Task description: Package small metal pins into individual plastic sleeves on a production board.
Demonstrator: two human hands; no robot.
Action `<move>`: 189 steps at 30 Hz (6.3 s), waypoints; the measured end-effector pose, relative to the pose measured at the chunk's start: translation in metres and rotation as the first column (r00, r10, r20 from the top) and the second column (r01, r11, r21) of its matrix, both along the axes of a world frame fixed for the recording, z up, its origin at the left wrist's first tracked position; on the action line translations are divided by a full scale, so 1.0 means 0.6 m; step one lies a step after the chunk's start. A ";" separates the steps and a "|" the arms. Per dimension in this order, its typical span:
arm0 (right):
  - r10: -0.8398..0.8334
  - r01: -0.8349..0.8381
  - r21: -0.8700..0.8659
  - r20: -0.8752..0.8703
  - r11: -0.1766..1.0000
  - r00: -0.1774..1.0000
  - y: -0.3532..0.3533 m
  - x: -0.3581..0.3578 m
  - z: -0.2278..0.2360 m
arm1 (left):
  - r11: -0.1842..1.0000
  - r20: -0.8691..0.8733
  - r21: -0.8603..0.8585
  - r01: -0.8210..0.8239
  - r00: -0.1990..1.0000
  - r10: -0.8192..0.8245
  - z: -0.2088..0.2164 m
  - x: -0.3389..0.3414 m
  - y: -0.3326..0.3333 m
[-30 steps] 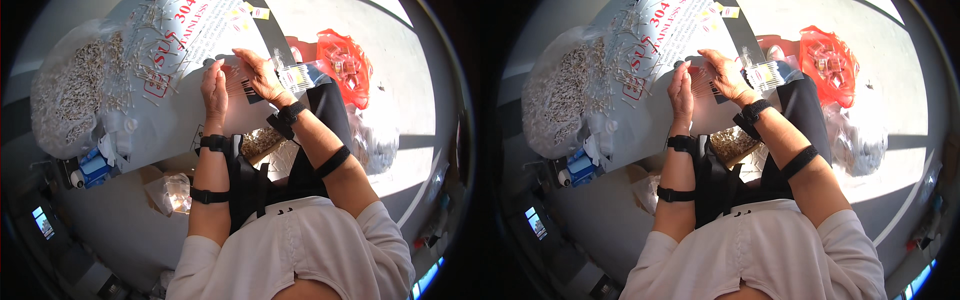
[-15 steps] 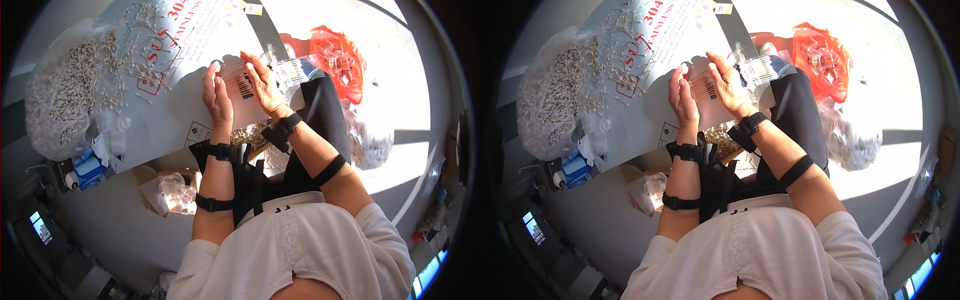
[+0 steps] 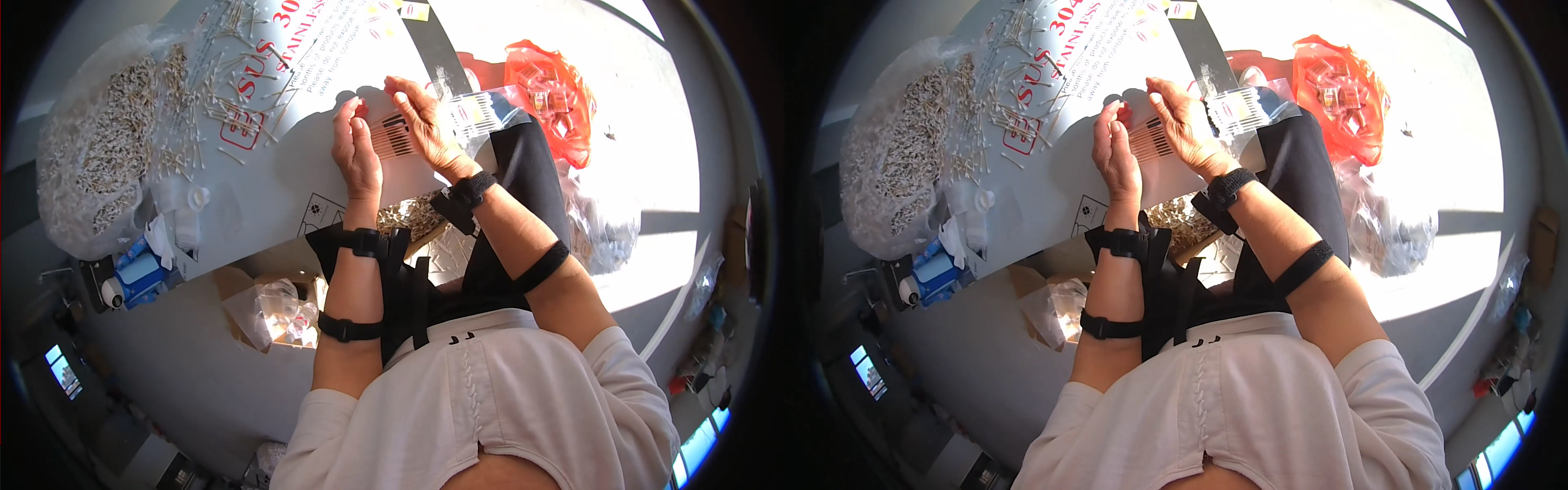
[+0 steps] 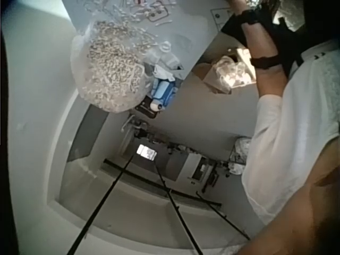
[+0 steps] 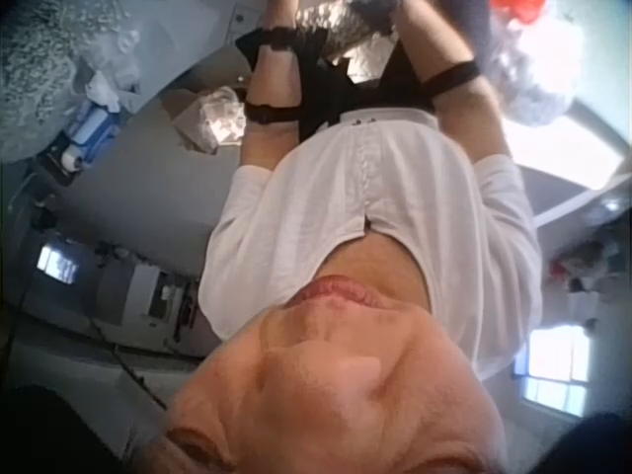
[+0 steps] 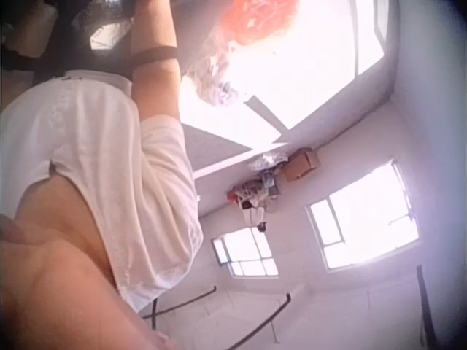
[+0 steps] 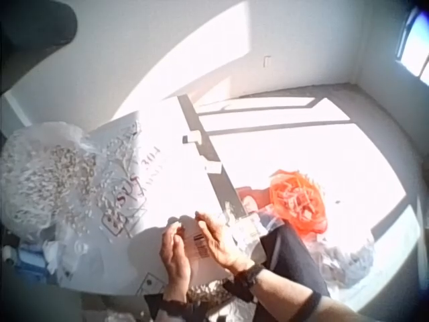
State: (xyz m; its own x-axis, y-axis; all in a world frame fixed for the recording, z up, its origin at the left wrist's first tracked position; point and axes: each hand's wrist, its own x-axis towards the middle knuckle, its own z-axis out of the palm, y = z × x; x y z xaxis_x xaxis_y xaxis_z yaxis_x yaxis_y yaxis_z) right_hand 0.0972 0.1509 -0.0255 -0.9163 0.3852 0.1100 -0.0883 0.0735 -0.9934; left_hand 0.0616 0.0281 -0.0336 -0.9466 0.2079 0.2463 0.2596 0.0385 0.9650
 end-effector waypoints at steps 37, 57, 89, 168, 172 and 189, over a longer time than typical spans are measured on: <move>-0.146 0.126 -0.404 -0.017 0.906 0.989 -0.033 0.039 -0.010 | 0.978 -0.086 -0.209 0.010 0.996 -0.029 -0.004 0.010 -0.004; -0.135 0.097 -0.557 -0.028 0.825 0.990 -0.009 0.047 -0.009 | 0.352 -0.216 -0.934 -0.060 0.879 -0.424 0.016 0.057 -0.019; -0.173 0.153 -0.275 -0.049 0.949 0.984 -0.031 0.025 -0.009 | 0.969 0.248 0.244 0.021 0.965 -0.084 0.001 0.014 -0.002; -0.101 -0.073 0.681 0.212 0.729 0.972 0.008 0.086 0.018 | 0.354 -0.215 -0.933 -0.064 0.887 -0.409 0.008 0.067 -0.039; -0.120 -0.041 0.689 0.184 0.723 0.976 0.005 0.083 0.018 | 0.358 -0.232 -0.930 -0.080 0.884 -0.405 0.007 0.068 -0.038; -0.016 -0.110 0.935 0.123 0.336 0.992 0.028 0.070 0.044 | 0.370 -0.189 -0.928 -0.028 0.894 -0.407 0.009 0.066 -0.037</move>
State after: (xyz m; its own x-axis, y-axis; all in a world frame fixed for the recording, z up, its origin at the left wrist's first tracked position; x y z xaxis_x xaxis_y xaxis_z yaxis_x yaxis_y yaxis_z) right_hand 0.1394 0.1677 0.0006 -0.9579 0.0408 0.2842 -0.0397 0.9615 -0.2718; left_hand 0.1010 0.0058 -0.0282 -0.7417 0.6676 0.0649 0.6628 0.7147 0.2236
